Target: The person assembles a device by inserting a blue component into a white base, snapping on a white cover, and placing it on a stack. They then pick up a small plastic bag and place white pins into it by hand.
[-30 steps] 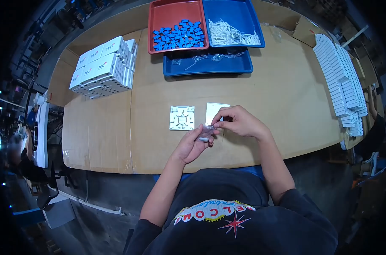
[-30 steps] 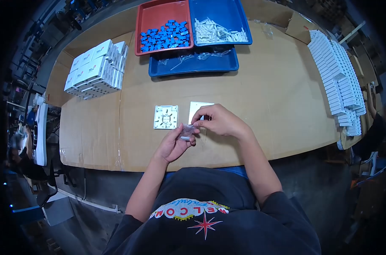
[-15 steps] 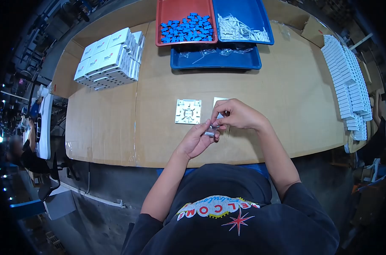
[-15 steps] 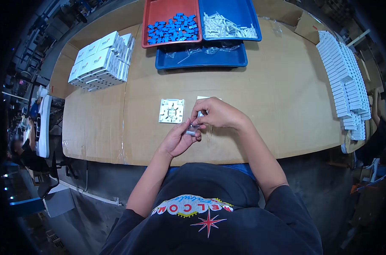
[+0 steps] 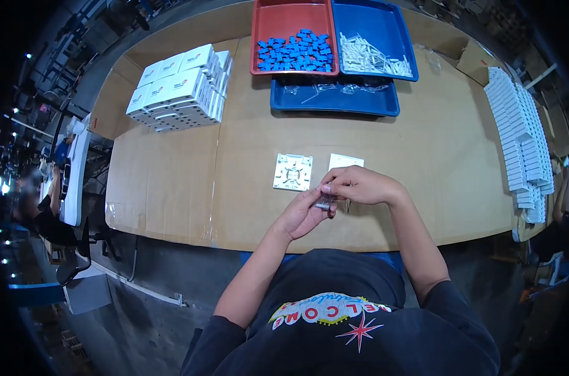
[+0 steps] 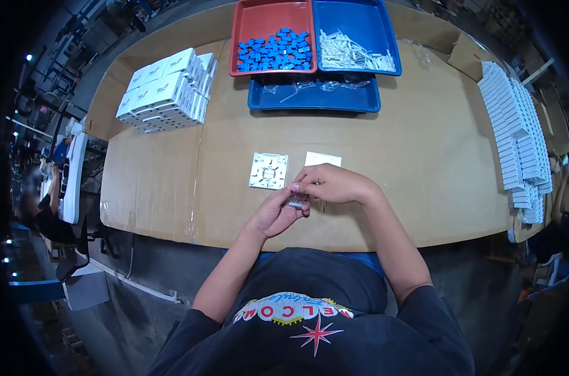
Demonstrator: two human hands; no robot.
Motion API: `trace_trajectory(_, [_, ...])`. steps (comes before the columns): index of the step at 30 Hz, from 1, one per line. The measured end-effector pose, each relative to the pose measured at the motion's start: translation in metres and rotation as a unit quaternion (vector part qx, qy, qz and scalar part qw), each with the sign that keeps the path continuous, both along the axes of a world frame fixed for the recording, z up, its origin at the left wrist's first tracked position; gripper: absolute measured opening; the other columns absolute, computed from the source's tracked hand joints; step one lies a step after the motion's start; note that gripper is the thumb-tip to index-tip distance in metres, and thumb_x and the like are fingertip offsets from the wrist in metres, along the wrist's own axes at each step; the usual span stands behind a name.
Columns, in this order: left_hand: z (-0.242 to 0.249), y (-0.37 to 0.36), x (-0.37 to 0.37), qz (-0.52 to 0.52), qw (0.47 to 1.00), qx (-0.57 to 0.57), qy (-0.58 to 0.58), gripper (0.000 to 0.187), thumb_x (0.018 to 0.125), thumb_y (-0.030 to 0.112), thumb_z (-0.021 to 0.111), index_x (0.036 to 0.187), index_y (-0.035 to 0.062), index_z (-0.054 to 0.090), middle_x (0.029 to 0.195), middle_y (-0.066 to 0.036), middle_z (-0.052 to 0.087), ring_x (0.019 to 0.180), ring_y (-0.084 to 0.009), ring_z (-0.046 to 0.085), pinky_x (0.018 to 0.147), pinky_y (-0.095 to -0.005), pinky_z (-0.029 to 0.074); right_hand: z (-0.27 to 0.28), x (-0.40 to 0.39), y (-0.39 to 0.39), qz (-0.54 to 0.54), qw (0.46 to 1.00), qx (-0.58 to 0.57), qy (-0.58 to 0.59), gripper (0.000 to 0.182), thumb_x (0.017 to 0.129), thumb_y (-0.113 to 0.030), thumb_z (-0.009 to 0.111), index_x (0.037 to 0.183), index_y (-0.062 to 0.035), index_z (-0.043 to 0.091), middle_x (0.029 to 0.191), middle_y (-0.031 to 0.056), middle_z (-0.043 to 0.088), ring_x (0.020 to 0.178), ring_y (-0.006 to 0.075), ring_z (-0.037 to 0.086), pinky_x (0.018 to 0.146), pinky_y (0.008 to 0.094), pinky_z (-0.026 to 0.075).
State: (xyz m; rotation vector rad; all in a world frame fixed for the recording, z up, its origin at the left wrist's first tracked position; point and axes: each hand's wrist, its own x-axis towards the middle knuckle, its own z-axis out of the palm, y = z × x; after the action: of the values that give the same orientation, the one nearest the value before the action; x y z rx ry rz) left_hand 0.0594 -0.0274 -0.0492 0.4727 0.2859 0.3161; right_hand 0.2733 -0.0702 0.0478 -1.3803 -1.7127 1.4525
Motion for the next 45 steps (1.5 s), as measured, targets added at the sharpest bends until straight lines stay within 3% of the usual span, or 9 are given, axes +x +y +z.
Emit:
trace_trajectory(3, [-0.012,-0.002,-0.002,0.001,1.0,0.0,-0.009,0.036,0.11,0.039,0.053,0.13,0.0089,0.059,0.113,-0.005,0.065,0.096,-0.0168,0.064,0.09,-0.0361,0.053,0.004,-0.011,-0.002,-0.009,0.996,-0.081,0.037,0.037,0.11,-0.028,0.058,0.114,0.0058,0.072,0.106,0.0121,0.071,0.083,0.0161,0.07,0.077,0.032,0.056])
trace_trajectory(8, [0.003,-0.001,-0.003,0.0,0.999,-0.018,-0.046,0.037,0.111,0.039,0.05,0.132,0.0096,0.058,0.113,-0.005,0.065,0.098,-0.0179,0.065,0.089,-0.0355,0.053,0.0,-0.01,-0.003,-0.051,0.994,-0.058,0.076,0.033,0.11,-0.022,0.056,0.11,0.0073,0.072,0.116,0.0087,0.07,0.098,0.0139,0.069,0.083,0.0307,0.058])
trace_trajectory(9, [0.007,-0.002,-0.004,0.002,0.998,-0.03,-0.053,0.035,0.111,0.033,0.051,0.134,0.0064,0.058,0.119,-0.007,0.067,0.1,-0.0186,0.067,0.089,-0.0353,0.054,0.0,-0.009,-0.003,-0.072,0.992,-0.056,0.084,0.032,0.11,-0.02,0.057,0.109,0.0076,0.072,0.117,0.0089,0.07,0.099,0.0141,0.069,0.083,0.0305,0.058])
trace_trajectory(12, [0.004,0.0,-0.003,-0.007,1.0,-0.003,-0.007,0.035,0.111,0.026,0.051,0.136,0.0026,0.056,0.126,-0.011,0.067,0.101,-0.0186,0.068,0.09,-0.0343,0.055,-0.007,-0.001,-0.005,-0.092,0.994,0.001,0.051,0.029,0.107,-0.019,0.062,0.104,0.0064,0.076,0.112,0.0098,0.071,0.086,0.0138,0.069,0.077,0.0313,0.057])
trace_trajectory(27, [0.014,-0.001,-0.003,-0.008,1.0,0.003,-0.008,0.037,0.105,0.006,0.047,0.14,-0.0006,0.051,0.125,-0.01,0.066,0.113,-0.0239,0.07,0.095,-0.0371,0.055,-0.01,-0.005,-0.012,-0.079,0.996,0.046,0.007,0.017,0.101,-0.013,0.069,0.102,0.0015,0.077,0.117,0.0109,0.073,0.103,0.018,0.066,0.091,0.034,0.053])
trace_trajectory(36, [0.015,-0.002,0.0,0.012,1.0,-0.016,-0.021,0.037,0.105,0.008,0.046,0.142,-0.0002,0.05,0.132,-0.011,0.064,0.123,-0.0258,0.066,0.103,-0.0424,0.054,-0.016,-0.007,-0.016,-0.123,0.991,0.042,0.025,0.017,0.102,-0.013,0.068,0.105,0.0021,0.074,0.118,0.0104,0.073,0.102,0.017,0.066,0.09,0.0333,0.054])
trace_trajectory(39, [0.011,-0.003,0.0,0.031,0.999,-0.013,-0.004,0.036,0.109,0.014,0.047,0.142,-0.0001,0.05,0.135,-0.012,0.063,0.123,-0.0267,0.066,0.104,-0.0433,0.054,-0.012,-0.008,-0.017,-0.167,0.978,-0.062,0.107,0.017,0.103,-0.012,0.065,0.109,0.0022,0.072,0.119,0.0099,0.072,0.101,0.0162,0.067,0.088,0.0321,0.054])
trace_trajectory(42, [0.01,-0.003,0.0,0.023,1.0,-0.01,0.0,0.037,0.111,0.021,0.048,0.142,0.0006,0.051,0.135,-0.012,0.064,0.124,-0.0272,0.066,0.103,-0.0434,0.054,-0.014,-0.007,-0.016,-0.147,0.989,0.025,0.017,0.016,0.103,-0.009,0.062,0.109,0.0026,0.072,0.122,0.0094,0.071,0.1,0.016,0.067,0.087,0.0316,0.055])
trace_trajectory(45, [0.004,0.0,0.0,-0.008,1.0,-0.017,-0.002,0.039,0.112,0.023,0.049,0.143,0.0016,0.051,0.138,-0.013,0.063,0.125,-0.0274,0.066,0.103,-0.0437,0.054,-0.007,-0.006,-0.019,-0.159,0.986,0.018,0.039,0.016,0.104,-0.008,0.06,0.109,0.002,0.072,0.124,0.0097,0.071,0.1,0.0162,0.067,0.088,0.0318,0.055])
